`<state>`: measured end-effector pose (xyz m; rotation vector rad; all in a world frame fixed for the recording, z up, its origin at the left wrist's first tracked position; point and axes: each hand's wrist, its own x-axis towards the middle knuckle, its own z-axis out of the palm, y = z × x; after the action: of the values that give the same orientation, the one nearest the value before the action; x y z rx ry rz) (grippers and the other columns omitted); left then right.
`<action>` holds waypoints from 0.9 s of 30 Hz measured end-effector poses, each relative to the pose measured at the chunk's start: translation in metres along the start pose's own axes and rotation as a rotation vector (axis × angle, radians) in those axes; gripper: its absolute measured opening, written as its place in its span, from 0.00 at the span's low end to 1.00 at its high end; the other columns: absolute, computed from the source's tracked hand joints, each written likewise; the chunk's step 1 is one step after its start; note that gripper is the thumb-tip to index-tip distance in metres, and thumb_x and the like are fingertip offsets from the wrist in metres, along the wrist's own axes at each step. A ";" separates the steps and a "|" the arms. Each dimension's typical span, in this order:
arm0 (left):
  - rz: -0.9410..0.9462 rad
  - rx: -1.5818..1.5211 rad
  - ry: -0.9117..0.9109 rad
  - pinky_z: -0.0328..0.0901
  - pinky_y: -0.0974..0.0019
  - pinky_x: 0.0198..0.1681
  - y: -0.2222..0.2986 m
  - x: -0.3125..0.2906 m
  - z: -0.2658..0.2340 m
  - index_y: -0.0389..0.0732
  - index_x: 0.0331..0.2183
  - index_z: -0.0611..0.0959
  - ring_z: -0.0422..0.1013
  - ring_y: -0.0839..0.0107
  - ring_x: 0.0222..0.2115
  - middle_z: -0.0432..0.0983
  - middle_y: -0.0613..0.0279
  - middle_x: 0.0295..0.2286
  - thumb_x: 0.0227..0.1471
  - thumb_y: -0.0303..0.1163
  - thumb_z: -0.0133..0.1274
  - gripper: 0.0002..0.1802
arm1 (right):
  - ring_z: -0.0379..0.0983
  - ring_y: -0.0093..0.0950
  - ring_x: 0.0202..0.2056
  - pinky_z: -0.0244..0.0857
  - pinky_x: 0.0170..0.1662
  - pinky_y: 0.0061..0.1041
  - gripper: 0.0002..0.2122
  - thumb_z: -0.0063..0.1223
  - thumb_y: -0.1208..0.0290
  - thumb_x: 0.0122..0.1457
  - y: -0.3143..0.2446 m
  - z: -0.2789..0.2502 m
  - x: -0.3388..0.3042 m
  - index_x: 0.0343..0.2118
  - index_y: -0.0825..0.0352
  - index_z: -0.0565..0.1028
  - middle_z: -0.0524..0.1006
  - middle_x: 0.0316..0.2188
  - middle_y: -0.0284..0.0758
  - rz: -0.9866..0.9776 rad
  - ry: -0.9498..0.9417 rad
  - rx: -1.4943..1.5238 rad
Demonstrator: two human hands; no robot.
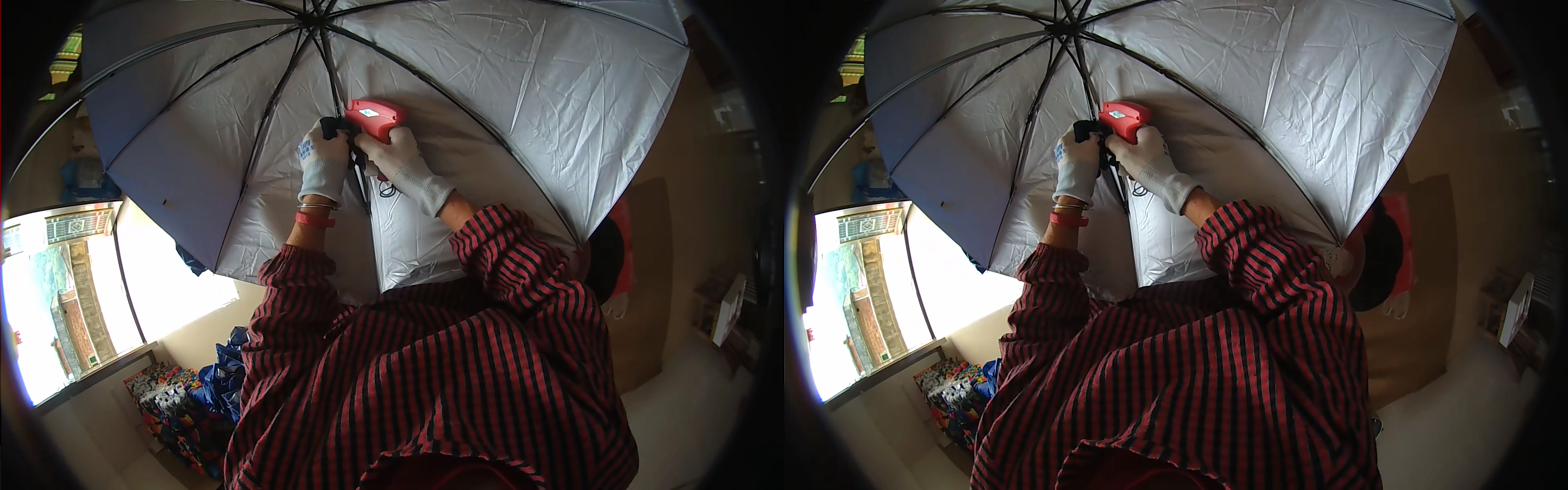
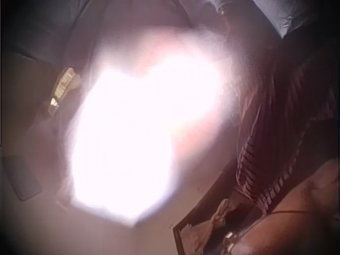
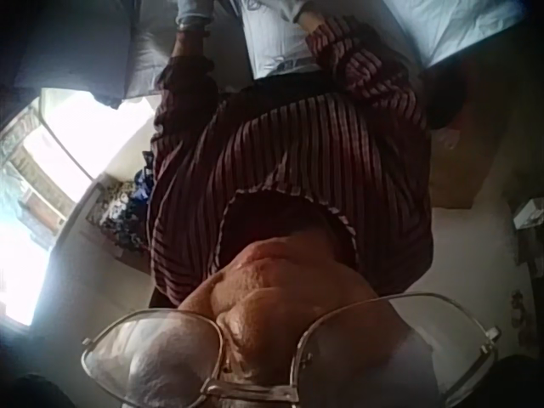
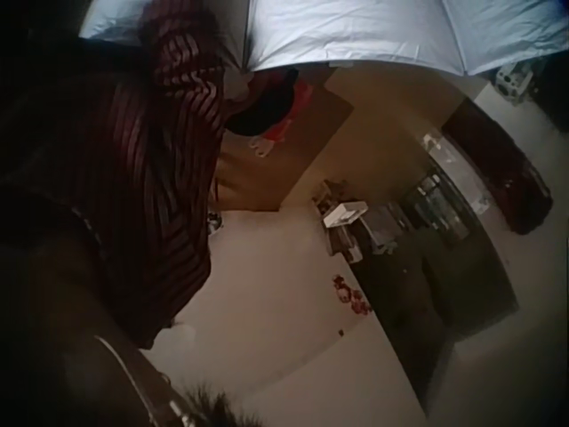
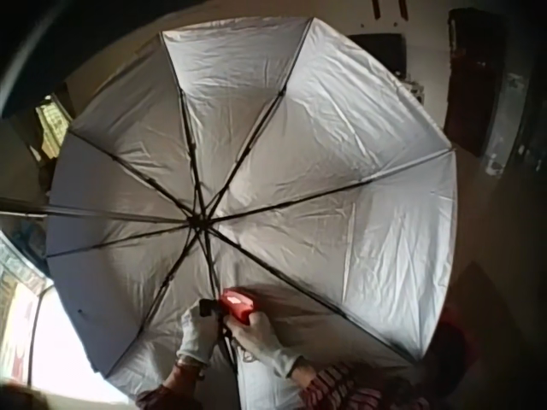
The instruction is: Attaching small components to an umbrella frame and testing the opening and closing mechanism.
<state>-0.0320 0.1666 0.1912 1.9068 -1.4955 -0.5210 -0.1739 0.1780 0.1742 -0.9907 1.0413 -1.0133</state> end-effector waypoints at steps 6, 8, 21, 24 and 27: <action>0.037 -0.033 -0.017 0.70 0.61 0.30 -0.001 0.000 0.000 0.39 0.33 0.83 0.77 0.59 0.24 0.79 0.53 0.24 0.48 0.32 0.51 0.10 | 0.74 0.19 0.25 0.69 0.27 0.22 0.10 0.58 0.67 0.55 0.007 -0.012 0.008 0.36 0.68 0.77 0.77 0.27 0.29 -0.044 -0.063 0.140; -0.007 -0.036 -0.028 0.69 0.61 0.30 0.004 0.001 -0.002 0.39 0.32 0.83 0.77 0.59 0.24 0.79 0.52 0.23 0.48 0.32 0.51 0.10 | 0.75 0.19 0.28 0.70 0.31 0.22 0.11 0.59 0.68 0.55 0.003 -0.017 0.010 0.38 0.67 0.77 0.77 0.29 0.29 0.009 -0.051 0.176; 0.093 0.022 -0.007 0.67 0.66 0.20 -0.013 0.008 -0.001 0.37 0.34 0.83 0.75 0.69 0.19 0.77 0.57 0.20 0.50 0.30 0.52 0.10 | 0.74 0.20 0.38 0.70 0.41 0.22 0.13 0.55 0.65 0.58 0.030 -0.023 0.052 0.43 0.65 0.74 0.78 0.37 0.30 0.063 -0.425 0.223; 0.109 -0.001 -0.075 0.66 0.67 0.18 0.000 0.010 0.006 0.36 0.34 0.82 0.75 0.70 0.18 0.77 0.58 0.20 0.50 0.30 0.52 0.10 | 0.77 0.28 0.35 0.70 0.40 0.31 0.10 0.57 0.66 0.53 0.045 -0.030 0.081 0.37 0.61 0.75 0.79 0.36 0.32 -0.500 -0.479 -0.499; -0.009 0.007 -0.113 0.68 0.63 0.24 -0.010 0.008 -0.002 0.38 0.34 0.82 0.76 0.63 0.21 0.78 0.55 0.21 0.49 0.32 0.52 0.11 | 0.76 0.25 0.31 0.69 0.37 0.27 0.10 0.59 0.65 0.52 0.022 -0.012 0.063 0.36 0.62 0.76 0.78 0.29 0.30 0.115 -0.353 0.061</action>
<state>-0.0208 0.1606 0.1864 1.9180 -1.5622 -0.6385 -0.1692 0.1206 0.1378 -1.0048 0.7609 -0.7384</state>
